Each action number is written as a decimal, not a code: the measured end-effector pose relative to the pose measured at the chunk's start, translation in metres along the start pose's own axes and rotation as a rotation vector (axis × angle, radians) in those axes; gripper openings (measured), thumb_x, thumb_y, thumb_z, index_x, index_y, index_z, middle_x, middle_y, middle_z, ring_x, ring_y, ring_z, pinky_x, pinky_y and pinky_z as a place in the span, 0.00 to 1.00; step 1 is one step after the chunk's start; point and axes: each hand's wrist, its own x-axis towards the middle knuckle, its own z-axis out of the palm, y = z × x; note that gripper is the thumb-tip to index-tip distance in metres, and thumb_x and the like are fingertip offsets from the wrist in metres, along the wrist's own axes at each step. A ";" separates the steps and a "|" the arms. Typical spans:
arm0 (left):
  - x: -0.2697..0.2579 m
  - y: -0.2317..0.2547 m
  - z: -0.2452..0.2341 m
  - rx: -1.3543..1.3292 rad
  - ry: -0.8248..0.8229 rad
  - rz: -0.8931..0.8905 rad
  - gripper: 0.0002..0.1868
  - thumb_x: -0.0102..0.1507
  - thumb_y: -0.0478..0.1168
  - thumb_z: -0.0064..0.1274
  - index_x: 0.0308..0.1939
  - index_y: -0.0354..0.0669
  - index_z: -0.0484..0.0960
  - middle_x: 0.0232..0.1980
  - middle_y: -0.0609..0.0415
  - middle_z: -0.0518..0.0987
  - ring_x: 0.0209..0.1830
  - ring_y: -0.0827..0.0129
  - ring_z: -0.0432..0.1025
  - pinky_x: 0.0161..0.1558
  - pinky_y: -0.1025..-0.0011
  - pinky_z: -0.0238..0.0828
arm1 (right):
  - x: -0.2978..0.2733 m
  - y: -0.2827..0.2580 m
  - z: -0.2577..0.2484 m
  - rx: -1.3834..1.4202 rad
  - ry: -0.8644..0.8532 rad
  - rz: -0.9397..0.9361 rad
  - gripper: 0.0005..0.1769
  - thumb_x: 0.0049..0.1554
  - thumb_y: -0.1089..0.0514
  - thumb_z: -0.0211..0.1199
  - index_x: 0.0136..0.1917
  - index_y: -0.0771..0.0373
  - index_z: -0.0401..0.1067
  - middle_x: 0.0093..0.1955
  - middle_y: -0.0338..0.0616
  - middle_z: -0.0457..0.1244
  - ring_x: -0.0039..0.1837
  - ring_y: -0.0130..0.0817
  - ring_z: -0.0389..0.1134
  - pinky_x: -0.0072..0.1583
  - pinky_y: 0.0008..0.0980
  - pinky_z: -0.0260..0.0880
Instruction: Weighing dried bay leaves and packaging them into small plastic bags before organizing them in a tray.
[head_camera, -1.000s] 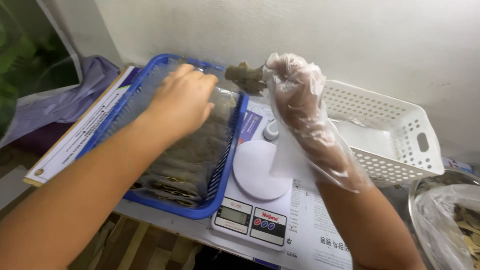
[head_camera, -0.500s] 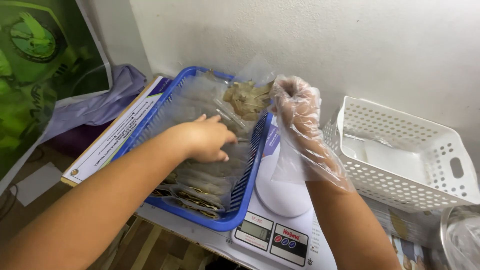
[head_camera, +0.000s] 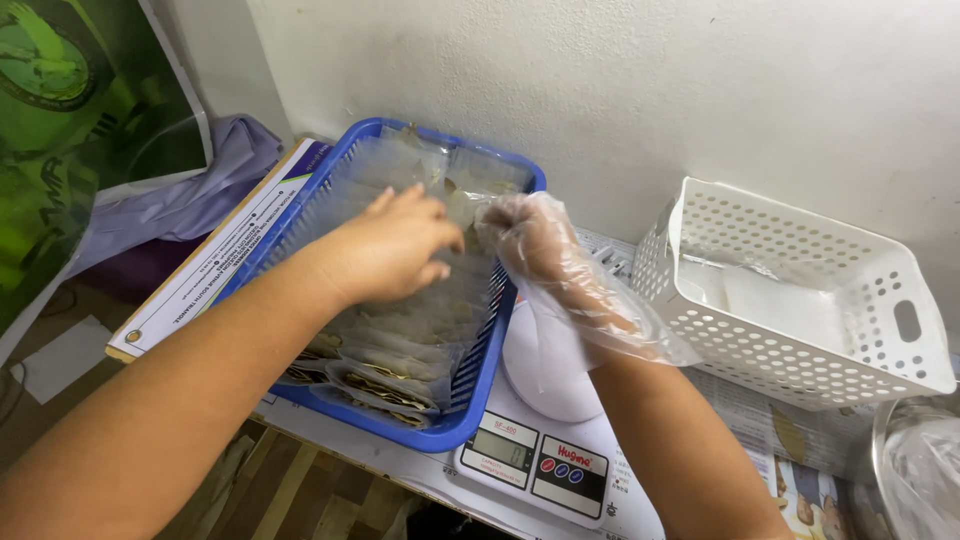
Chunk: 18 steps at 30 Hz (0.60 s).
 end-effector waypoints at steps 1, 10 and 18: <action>0.012 -0.010 0.010 0.006 0.263 0.022 0.21 0.65 0.50 0.55 0.62 0.53 0.78 0.66 0.47 0.73 0.77 0.39 0.57 0.71 0.35 0.55 | 0.002 0.008 0.010 -0.091 -0.059 -0.008 0.09 0.51 0.59 0.66 0.41 0.44 0.82 0.42 0.41 0.72 0.53 0.48 0.74 0.54 0.47 0.76; 0.071 -0.011 0.033 -0.078 0.120 -0.099 0.44 0.68 0.64 0.43 0.82 0.50 0.50 0.84 0.41 0.49 0.84 0.37 0.39 0.76 0.34 0.37 | -0.019 -0.012 -0.057 -0.130 0.021 0.002 0.15 0.56 0.56 0.64 0.57 0.48 0.78 0.48 0.46 0.73 0.56 0.47 0.74 0.56 0.49 0.75; 0.080 0.039 -0.007 -0.047 0.074 -0.144 0.44 0.69 0.66 0.39 0.82 0.50 0.52 0.84 0.40 0.51 0.85 0.38 0.38 0.75 0.30 0.27 | -0.195 0.005 -0.185 -0.224 0.005 0.024 0.23 0.54 0.59 0.59 0.63 0.53 0.75 0.52 0.52 0.73 0.57 0.53 0.73 0.55 0.54 0.73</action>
